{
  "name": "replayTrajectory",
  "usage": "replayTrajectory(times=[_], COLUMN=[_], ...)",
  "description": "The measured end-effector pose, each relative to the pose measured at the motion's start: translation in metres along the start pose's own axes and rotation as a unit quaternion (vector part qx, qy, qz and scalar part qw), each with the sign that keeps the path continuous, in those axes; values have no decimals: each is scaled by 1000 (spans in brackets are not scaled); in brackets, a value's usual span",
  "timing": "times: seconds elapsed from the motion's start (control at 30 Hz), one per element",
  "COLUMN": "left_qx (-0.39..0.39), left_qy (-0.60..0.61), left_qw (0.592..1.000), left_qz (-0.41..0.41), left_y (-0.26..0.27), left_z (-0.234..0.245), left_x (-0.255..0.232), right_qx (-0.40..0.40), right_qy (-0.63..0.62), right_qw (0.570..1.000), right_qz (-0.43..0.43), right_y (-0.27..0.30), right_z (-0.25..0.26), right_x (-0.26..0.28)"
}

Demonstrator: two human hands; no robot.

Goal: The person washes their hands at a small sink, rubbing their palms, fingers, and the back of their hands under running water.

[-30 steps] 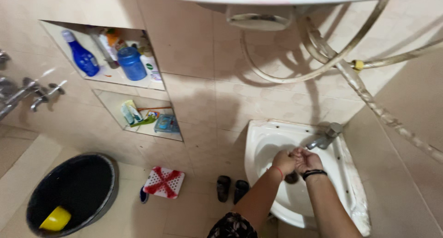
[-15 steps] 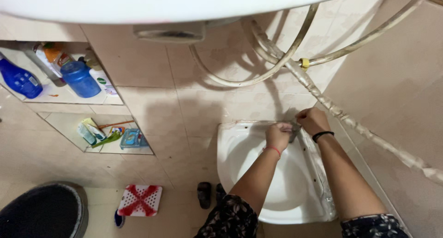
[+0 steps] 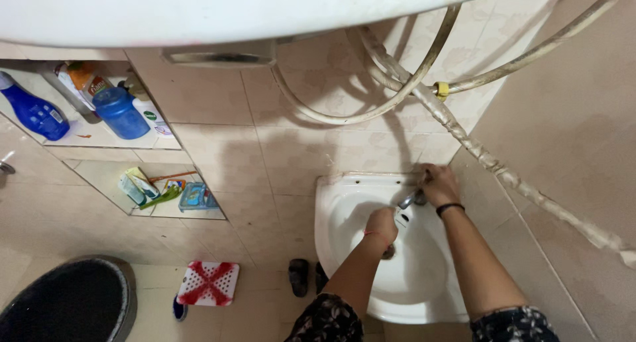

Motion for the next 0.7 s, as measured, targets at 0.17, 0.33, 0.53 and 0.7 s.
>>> replayTrajectory(times=[0.17,0.33,0.53,0.7], left_qx=[11,-13,0,-120], left_qy=[61,75,230,244], left_qw=[998,997,973,960], left_qz=[-17,-26,10,-64], left_y=[23,30,50,55], left_z=[-7,19,55,86], left_x=[20,11,-8,-10], right_qx=[-204,-231,31,5], right_qy=[-182,-438,-724,-792], right_qw=[958,860,598,493], right_qz=[89,-120,-343,-360], right_y=[59,83,60,45], right_z=[-47,-135,-189,-199], right_x=[-42,-93,-95,-82])
Point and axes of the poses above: each hand's wrist, its own y-axis away from the middle knuckle, its own z-axis out of the back of the hand, x = y × z, the point moved 5 cm from there along -y, towards the middle knuckle, and after that the axes turned 8 degrees about -y, right-handed, at the moved point
